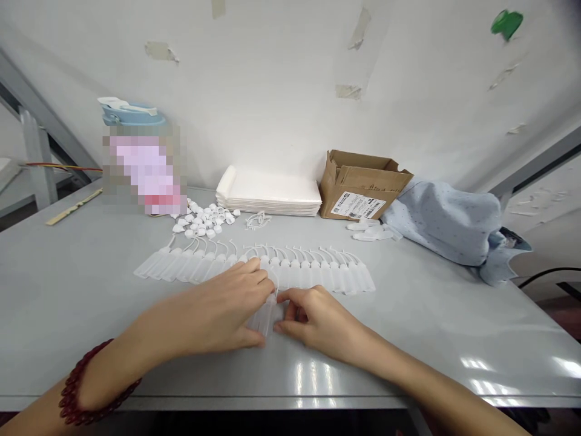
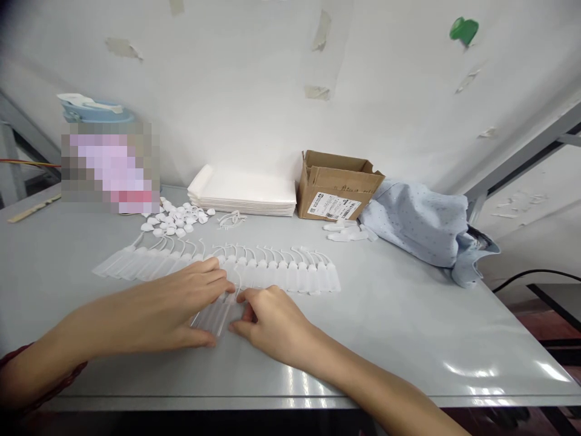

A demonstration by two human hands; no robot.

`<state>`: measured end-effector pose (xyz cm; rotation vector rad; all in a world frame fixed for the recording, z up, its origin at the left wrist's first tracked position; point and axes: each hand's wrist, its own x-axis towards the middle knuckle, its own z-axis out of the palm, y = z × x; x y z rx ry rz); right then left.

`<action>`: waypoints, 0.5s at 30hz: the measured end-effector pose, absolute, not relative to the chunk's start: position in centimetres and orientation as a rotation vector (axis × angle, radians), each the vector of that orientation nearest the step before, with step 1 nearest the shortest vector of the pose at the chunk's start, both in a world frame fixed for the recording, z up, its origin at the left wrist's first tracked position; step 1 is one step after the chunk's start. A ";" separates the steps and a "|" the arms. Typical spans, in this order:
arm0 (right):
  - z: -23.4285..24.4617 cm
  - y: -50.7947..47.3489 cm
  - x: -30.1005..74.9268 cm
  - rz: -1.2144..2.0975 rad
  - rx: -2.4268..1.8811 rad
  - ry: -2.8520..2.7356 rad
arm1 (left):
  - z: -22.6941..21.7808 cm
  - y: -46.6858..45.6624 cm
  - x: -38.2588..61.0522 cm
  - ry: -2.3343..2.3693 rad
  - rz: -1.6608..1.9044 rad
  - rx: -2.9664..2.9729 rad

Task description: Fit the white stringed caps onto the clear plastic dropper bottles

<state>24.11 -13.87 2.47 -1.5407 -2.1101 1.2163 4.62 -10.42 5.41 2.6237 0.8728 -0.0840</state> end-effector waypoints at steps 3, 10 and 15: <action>2.4 -13.9 24.1 1.203 -1.542 -2.101 | 5.5 -10.5 4.5 0.866 -0.085 2.622; 2.3 -13.9 24.0 1.216 -1.550 -2.070 | 5.7 -10.5 4.9 0.897 -0.100 2.625; 2.2 -14.0 24.1 1.174 -1.546 -2.087 | 5.5 -10.5 5.0 0.910 -0.078 2.622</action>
